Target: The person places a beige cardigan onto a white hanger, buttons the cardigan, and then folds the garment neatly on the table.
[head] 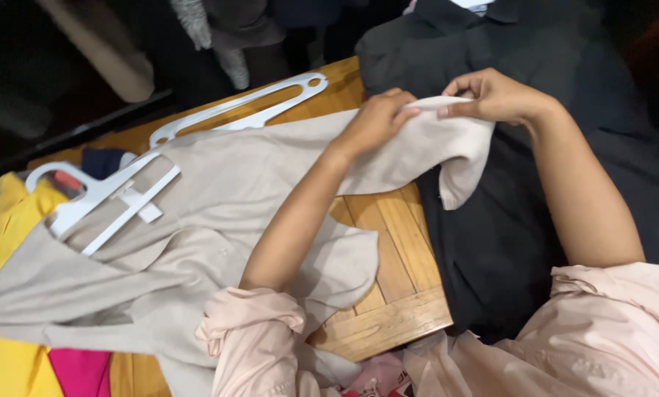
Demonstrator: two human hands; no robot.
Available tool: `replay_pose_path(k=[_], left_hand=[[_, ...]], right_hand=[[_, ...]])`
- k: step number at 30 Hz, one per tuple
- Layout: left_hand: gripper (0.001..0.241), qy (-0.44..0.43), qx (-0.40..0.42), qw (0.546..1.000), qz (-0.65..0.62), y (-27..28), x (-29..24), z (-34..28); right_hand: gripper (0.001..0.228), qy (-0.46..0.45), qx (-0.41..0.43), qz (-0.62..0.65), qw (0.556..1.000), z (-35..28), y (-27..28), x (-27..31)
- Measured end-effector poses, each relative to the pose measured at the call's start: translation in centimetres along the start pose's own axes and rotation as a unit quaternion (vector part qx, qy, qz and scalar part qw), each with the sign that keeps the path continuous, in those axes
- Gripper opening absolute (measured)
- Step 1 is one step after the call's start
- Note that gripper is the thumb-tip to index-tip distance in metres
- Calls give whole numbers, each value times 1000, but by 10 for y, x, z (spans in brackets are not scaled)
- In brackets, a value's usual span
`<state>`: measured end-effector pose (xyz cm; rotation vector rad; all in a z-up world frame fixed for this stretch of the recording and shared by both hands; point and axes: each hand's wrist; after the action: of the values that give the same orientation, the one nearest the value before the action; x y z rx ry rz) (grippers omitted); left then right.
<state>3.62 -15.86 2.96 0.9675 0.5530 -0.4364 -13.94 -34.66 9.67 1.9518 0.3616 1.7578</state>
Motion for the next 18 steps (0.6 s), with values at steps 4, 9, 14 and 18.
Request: replay_pose_path(k=[4,9,14,18], left_hand=[[33,-3,-42,999,0,11,17,4],[22,80,-47,996,4,4,50,1],[29,126,-132,982,-46,-13,-24,9],[87,227,29,968,-106,-9,-101,10]], right_hand=[[23,-126,42,-71,989,-36,25,9],[20,-147,-34,-93,984,-79,62,10],[27,-152,-163,-61,973,-60,43,3],[15,28,-140,93,985,-26,-4,11]])
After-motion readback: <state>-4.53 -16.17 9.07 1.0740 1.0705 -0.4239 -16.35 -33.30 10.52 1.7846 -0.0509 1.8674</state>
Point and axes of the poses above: each hand's wrist, its own z-axis towards the middle knuckle, its own y-axis out of the back of the hand, x = y × z, and after that the axes turned 8 degrees about y, right-handed
